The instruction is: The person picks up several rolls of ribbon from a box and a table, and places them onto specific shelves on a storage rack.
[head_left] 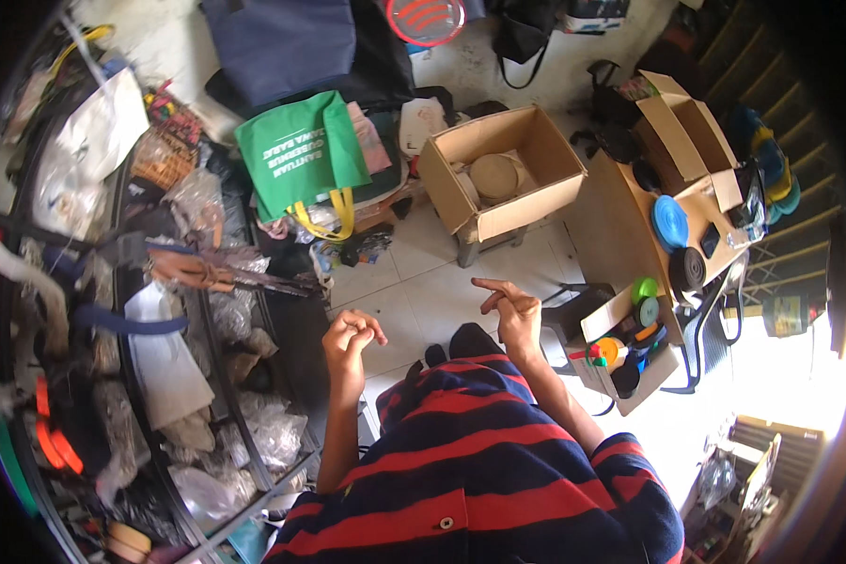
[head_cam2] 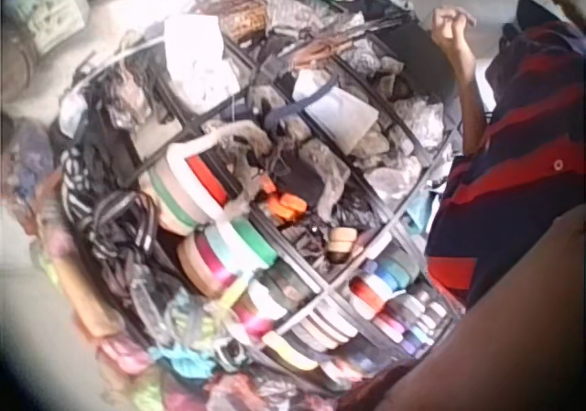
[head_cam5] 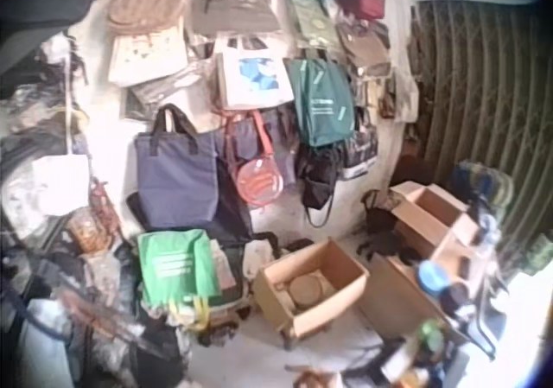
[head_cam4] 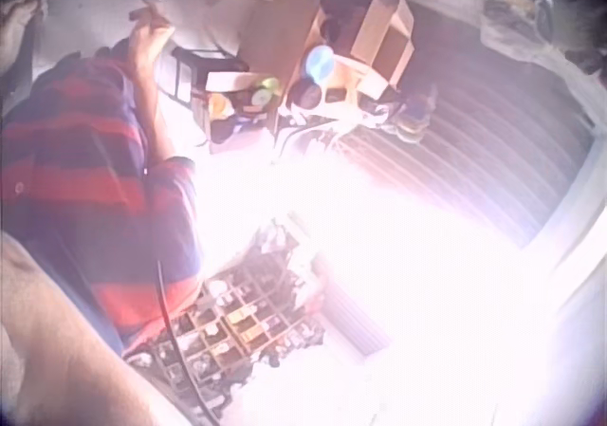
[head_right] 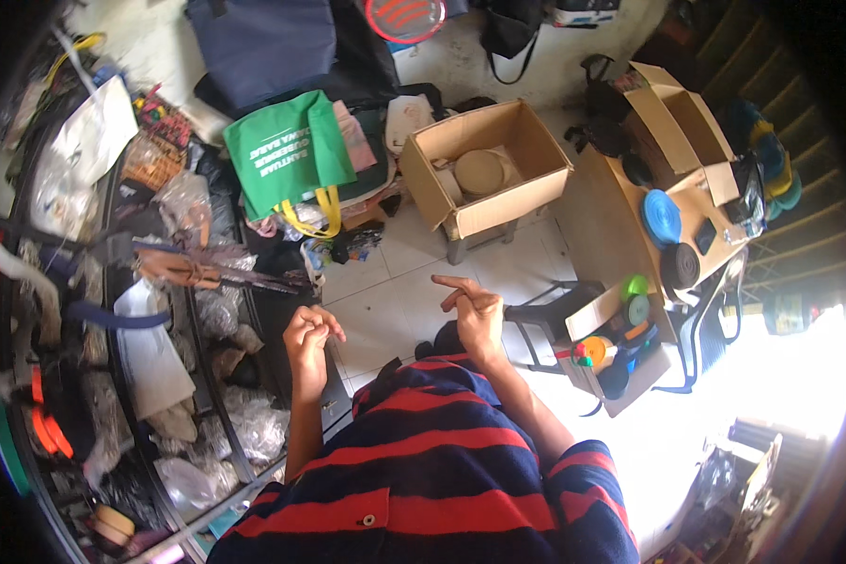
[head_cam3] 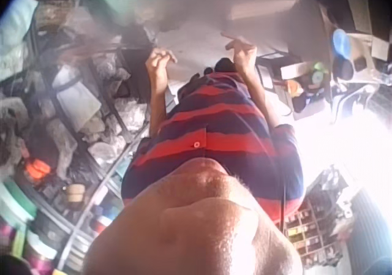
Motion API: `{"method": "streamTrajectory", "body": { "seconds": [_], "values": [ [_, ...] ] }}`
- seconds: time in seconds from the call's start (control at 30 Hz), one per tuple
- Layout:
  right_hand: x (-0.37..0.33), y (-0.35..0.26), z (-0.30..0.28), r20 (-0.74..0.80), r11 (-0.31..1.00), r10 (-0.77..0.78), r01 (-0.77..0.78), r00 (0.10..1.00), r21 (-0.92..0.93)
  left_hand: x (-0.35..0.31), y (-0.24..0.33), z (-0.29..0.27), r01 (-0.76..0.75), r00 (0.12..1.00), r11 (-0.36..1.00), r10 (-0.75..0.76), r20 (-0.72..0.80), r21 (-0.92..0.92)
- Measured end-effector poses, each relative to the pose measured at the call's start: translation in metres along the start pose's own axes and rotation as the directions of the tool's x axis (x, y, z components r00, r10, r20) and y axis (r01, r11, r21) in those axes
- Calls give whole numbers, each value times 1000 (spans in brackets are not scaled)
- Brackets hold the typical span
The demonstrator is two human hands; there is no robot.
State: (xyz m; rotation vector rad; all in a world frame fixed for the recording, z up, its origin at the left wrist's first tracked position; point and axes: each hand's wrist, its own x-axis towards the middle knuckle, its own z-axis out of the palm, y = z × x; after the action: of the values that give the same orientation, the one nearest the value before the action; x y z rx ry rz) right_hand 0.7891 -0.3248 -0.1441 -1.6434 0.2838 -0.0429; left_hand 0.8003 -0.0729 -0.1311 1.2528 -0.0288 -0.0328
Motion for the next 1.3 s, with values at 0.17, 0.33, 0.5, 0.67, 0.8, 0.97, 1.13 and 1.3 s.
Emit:
{"method": "streamTrajectory", "body": {
  "seconds": [0.17, 0.33, 0.5, 0.67, 0.8, 0.97, 1.13, 1.3],
  "values": [
    [40, 33, -17, -131, 970, 97, -64, 987, 235, 61, -17, 31, 93, 982, 995, -96, 161, 28],
    [116, 53, -42, -74, 950, 169, -142, 983, 278, 129, -49, 56, 136, 960, 987, -154, 233, 88],
    [237, 83, -82, -69, 961, 274, -271, 959, 48, 207, -111, 101, 383, 913, 906, -401, 79, 179],
    [379, 149, -103, -66, 873, 422, -385, 904, 301, 290, -177, 156, 509, 844, 831, -533, 62, 222],
    [457, 286, -116, -165, 681, 725, -657, 669, 325, 337, -202, 195, 583, 808, 781, -585, -62, 226],
    [480, 393, -120, -253, 564, 825, -761, 506, 319, 344, -214, 191, 613, 781, 739, -621, -70, 280],
    [492, 367, -97, -156, 548, 836, -806, 526, 224, 350, -221, 176, 687, 726, 687, -660, -194, 237],
    [491, 386, -90, -348, 551, 769, -832, 536, -65, 368, -227, 167, 665, 741, 698, -660, -119, 267]
  ]
}}
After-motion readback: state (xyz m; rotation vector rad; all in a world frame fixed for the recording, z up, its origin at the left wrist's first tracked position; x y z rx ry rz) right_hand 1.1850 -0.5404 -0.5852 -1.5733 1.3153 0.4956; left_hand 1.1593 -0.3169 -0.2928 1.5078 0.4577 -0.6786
